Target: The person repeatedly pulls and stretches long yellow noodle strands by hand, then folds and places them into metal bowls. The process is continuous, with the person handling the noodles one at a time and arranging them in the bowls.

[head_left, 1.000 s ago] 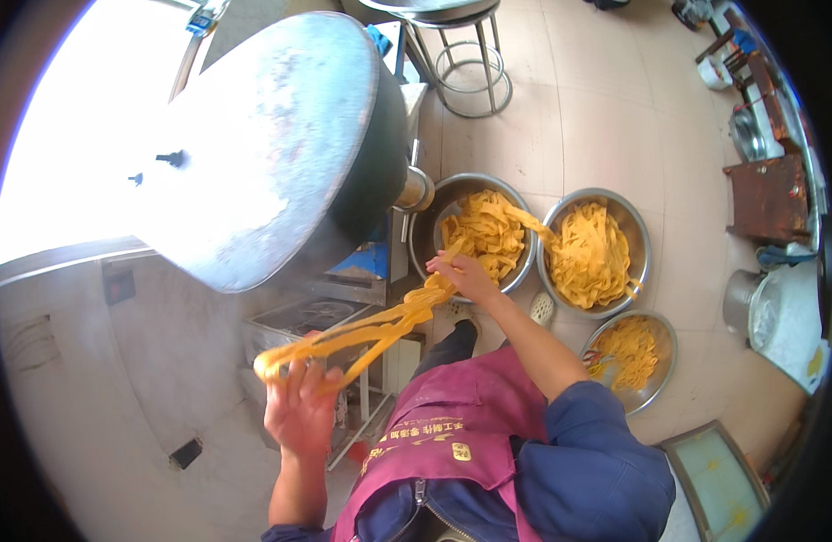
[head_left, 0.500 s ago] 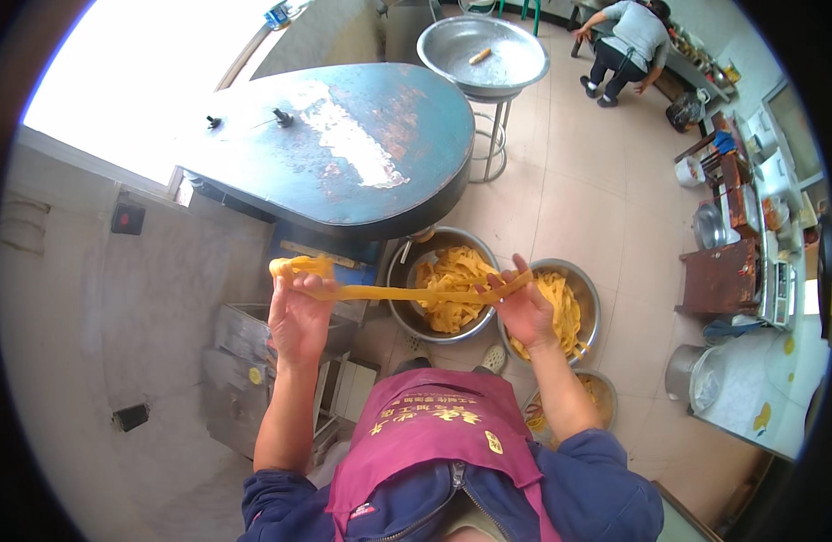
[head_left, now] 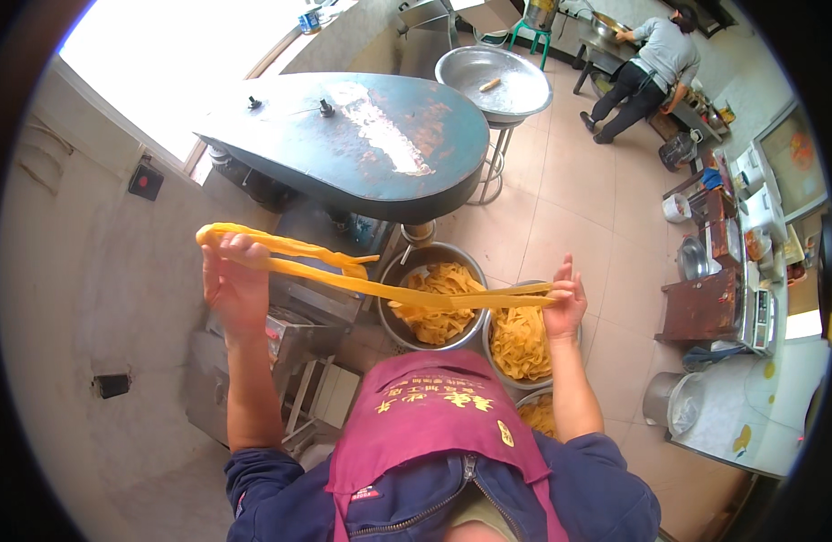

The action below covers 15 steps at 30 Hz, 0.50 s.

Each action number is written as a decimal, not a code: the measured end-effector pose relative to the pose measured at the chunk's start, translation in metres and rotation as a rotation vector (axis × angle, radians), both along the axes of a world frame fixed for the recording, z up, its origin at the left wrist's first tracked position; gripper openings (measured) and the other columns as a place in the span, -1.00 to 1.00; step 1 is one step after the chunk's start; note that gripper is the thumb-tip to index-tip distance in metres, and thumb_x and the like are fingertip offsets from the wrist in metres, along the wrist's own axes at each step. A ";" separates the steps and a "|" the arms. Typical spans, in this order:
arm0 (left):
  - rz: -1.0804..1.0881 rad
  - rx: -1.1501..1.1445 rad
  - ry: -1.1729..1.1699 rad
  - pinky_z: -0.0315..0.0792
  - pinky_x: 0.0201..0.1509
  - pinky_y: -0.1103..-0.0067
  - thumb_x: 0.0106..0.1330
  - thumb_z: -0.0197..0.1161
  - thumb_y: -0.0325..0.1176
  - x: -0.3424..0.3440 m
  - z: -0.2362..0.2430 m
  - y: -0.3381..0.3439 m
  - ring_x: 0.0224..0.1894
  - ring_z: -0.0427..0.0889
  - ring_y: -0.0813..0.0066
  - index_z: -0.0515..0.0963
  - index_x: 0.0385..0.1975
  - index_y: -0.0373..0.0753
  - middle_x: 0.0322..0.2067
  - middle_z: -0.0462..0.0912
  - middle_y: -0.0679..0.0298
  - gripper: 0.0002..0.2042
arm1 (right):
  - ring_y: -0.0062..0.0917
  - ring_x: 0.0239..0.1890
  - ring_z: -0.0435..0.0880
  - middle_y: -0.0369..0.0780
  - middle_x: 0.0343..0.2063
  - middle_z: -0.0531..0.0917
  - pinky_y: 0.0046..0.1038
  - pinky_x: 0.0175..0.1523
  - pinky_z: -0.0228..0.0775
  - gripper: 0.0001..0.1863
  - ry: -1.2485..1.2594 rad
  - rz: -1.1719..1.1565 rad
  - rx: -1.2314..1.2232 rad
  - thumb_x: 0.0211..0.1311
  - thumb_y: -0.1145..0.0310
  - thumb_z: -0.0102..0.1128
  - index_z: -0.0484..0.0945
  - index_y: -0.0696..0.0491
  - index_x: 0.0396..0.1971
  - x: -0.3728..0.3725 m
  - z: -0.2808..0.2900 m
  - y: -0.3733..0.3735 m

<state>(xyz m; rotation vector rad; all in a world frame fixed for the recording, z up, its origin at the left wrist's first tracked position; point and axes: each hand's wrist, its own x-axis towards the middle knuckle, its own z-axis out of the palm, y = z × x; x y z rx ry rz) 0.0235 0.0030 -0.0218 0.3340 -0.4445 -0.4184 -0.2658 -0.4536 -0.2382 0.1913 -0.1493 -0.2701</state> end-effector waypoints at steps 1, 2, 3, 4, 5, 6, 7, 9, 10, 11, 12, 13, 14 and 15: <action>0.037 0.041 0.014 0.38 0.15 0.41 0.62 0.02 -0.21 -0.004 0.001 0.002 -0.02 0.50 0.47 0.50 0.07 -0.17 -0.11 0.53 0.29 -0.77 | -0.45 0.02 0.68 -0.23 0.08 0.70 -0.19 0.28 0.45 -0.49 -0.105 0.079 0.149 0.45 0.24 0.21 0.45 -0.11 0.36 -0.003 -0.004 -0.001; 0.079 0.079 0.027 0.37 0.15 0.41 0.63 0.00 -0.20 -0.010 0.001 0.001 -0.02 0.50 0.47 0.50 0.06 -0.16 -0.11 0.54 0.29 -0.76 | -0.42 0.02 0.69 -0.21 0.06 0.71 -0.17 0.29 0.45 -0.53 0.040 -0.020 0.034 0.44 0.23 0.22 0.50 -0.10 0.31 -0.002 -0.004 0.010; 0.116 0.120 0.037 0.37 0.16 0.41 0.64 -0.02 -0.20 -0.016 0.002 -0.003 -0.02 0.51 0.46 0.50 0.05 -0.16 -0.12 0.54 0.29 -0.76 | -0.39 0.02 0.69 -0.18 0.04 0.72 -0.14 0.30 0.45 -0.57 0.180 -0.123 -0.078 0.44 0.23 0.23 0.54 -0.09 0.26 0.001 0.005 0.034; 0.034 0.126 -0.011 0.37 0.21 0.38 0.65 -0.06 -0.18 -0.019 0.001 -0.015 -0.01 0.52 0.44 0.50 0.05 -0.15 -0.11 0.57 0.28 -0.75 | -0.36 0.03 0.69 -0.16 0.02 0.73 -0.12 0.31 0.44 -0.60 0.312 -0.225 -0.186 0.43 0.22 0.24 0.59 -0.08 0.22 0.009 0.015 0.059; 0.014 0.143 0.013 0.39 0.25 0.31 0.64 -0.05 -0.18 -0.025 -0.006 -0.028 0.00 0.55 0.41 0.50 0.06 -0.16 -0.12 0.59 0.26 -0.74 | -0.24 0.10 0.68 -0.07 0.00 0.73 -0.01 0.36 0.40 -0.68 0.196 -0.146 -0.369 0.40 0.25 0.27 0.68 -0.05 0.09 0.017 0.028 0.078; -0.007 0.211 0.000 0.44 0.23 0.25 0.62 -0.01 -0.19 -0.035 -0.007 -0.043 0.01 0.58 0.36 0.49 0.08 -0.17 -0.10 0.60 0.24 -0.74 | -0.21 0.16 0.65 -0.05 0.02 0.72 0.00 0.38 0.38 -0.63 0.128 -0.027 -0.574 0.38 0.29 0.28 0.64 -0.03 0.15 0.023 0.051 0.091; -0.048 0.246 0.047 0.50 0.18 0.22 0.61 0.03 -0.19 -0.043 -0.012 -0.054 0.02 0.61 0.31 0.49 0.08 -0.20 -0.09 0.61 0.21 -0.74 | -0.17 0.22 0.62 -0.03 0.05 0.70 0.00 0.40 0.37 -0.58 0.060 0.085 -0.783 0.35 0.34 0.30 0.60 -0.01 0.20 0.027 0.074 0.101; -0.113 0.300 0.053 0.53 0.24 0.21 0.59 0.06 -0.22 -0.063 -0.016 -0.077 0.06 0.64 0.25 0.51 0.08 -0.25 -0.07 0.64 0.14 -0.73 | -0.11 0.28 0.56 -0.01 0.11 0.66 -0.01 0.43 0.35 -0.46 0.017 0.138 -0.873 0.31 0.46 0.29 0.49 0.05 0.31 0.036 0.096 0.119; -0.139 0.339 0.029 0.50 0.28 0.16 0.59 0.07 -0.24 -0.072 -0.018 -0.085 0.11 0.62 0.25 0.50 0.11 -0.23 -0.02 0.63 0.16 -0.73 | -0.20 0.29 0.57 -0.03 0.15 0.64 -0.14 0.41 0.37 -0.37 0.035 0.123 -0.910 0.29 0.55 0.29 0.40 0.10 0.38 0.042 0.108 0.128; -0.172 0.376 0.006 0.47 0.32 0.12 0.59 0.07 -0.25 -0.080 -0.020 -0.094 0.15 0.61 0.26 0.50 0.14 -0.21 0.02 0.61 0.17 -0.73 | -0.24 0.29 0.56 -0.04 0.16 0.63 -0.15 0.41 0.38 -0.38 0.087 0.077 -1.037 0.29 0.54 0.31 0.41 0.11 0.37 0.048 0.119 0.133; -0.180 0.398 -0.040 0.47 0.33 0.10 0.58 0.07 -0.29 -0.086 -0.022 -0.101 0.16 0.61 0.25 0.51 0.14 -0.24 0.04 0.62 0.16 -0.73 | -0.28 0.30 0.55 -0.06 0.18 0.61 -0.17 0.40 0.39 -0.38 0.135 0.035 -1.159 0.28 0.52 0.34 0.42 0.12 0.36 0.055 0.131 0.139; -0.188 0.419 -0.088 0.46 0.35 0.09 0.58 0.08 -0.34 -0.091 -0.024 -0.106 0.17 0.61 0.24 0.52 0.14 -0.27 0.06 0.62 0.15 -0.74 | -0.31 0.30 0.55 -0.08 0.19 0.60 -0.18 0.40 0.40 -0.38 0.186 -0.008 -1.280 0.28 0.51 0.36 0.42 0.13 0.35 0.059 0.137 0.144; -0.189 0.509 -0.174 0.47 0.34 0.20 0.57 0.10 -0.38 -0.097 -0.024 -0.110 0.15 0.62 0.29 0.55 0.11 -0.32 0.07 0.64 0.16 -0.76 | -0.36 0.29 0.55 -0.10 0.18 0.61 -0.23 0.38 0.41 -0.39 0.186 -0.035 -1.305 0.28 0.53 0.36 0.43 0.14 0.34 0.060 0.137 0.150; -0.163 0.711 -0.271 0.47 0.30 0.39 0.55 0.17 -0.38 -0.099 -0.032 -0.113 0.12 0.62 0.39 0.60 0.09 -0.36 0.06 0.65 0.17 -0.75 | -0.41 0.28 0.56 -0.11 0.17 0.62 -0.28 0.36 0.43 -0.40 0.185 -0.061 -1.331 0.29 0.54 0.36 0.43 0.16 0.33 0.061 0.133 0.156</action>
